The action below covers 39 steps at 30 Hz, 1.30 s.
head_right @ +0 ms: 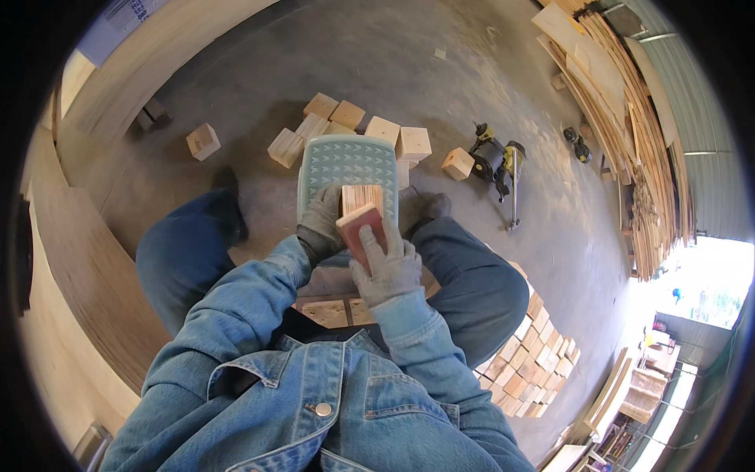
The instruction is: The person sits on the floor and sands small wooden blocks one by one using a red sanding block. They hold each block in their left hand and rub the surfaces with the sanding block in their right hand, then place the finished blocks into a growing stack on the floor.
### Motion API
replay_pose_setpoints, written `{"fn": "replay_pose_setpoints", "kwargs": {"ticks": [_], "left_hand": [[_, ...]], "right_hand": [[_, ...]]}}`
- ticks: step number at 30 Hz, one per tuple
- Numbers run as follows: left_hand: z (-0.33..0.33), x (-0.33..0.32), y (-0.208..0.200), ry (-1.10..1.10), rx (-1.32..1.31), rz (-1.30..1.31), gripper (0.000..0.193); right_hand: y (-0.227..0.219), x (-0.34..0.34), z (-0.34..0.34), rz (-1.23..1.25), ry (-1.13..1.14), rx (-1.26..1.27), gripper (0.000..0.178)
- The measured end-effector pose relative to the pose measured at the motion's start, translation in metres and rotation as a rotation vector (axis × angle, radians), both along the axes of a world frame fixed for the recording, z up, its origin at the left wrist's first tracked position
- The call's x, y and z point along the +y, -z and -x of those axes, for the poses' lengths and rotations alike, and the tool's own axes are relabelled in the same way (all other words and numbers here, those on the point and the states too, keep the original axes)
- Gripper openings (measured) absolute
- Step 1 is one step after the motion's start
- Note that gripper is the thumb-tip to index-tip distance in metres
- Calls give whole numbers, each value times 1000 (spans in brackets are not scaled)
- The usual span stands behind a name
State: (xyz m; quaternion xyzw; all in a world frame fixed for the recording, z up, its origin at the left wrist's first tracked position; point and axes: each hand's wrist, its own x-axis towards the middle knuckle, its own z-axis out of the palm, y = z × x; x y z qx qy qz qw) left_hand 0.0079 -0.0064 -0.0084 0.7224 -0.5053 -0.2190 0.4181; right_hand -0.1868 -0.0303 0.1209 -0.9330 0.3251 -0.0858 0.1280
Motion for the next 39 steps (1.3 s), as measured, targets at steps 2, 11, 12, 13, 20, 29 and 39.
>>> {"fn": "replay_pose_setpoints", "kwargs": {"ticks": [2,11,12,13,20,29,39], "left_hand": [[1,1,-2,-28,-27,-8,102],[-4,-4,7,-44,-87,25,96],[0,-7,-1,-28,-83,6,96],[3,-5,-7,-13,-83,-29,96],[6,2,-12,-1,-149,35,102],[4,-5,-14,-32,-38,26,97],[5,-2,-28,23,-165,-25,99]], "right_hand": [[7,-22,-20,59,48,-27,67],[6,-104,-86,12,275,91,70],[11,-99,-65,35,250,81,70],[20,-86,-46,40,224,70,70],[6,4,27,29,53,26,75],[15,-116,-67,-14,289,95,71],[14,-26,22,-78,255,-9,75]]}}
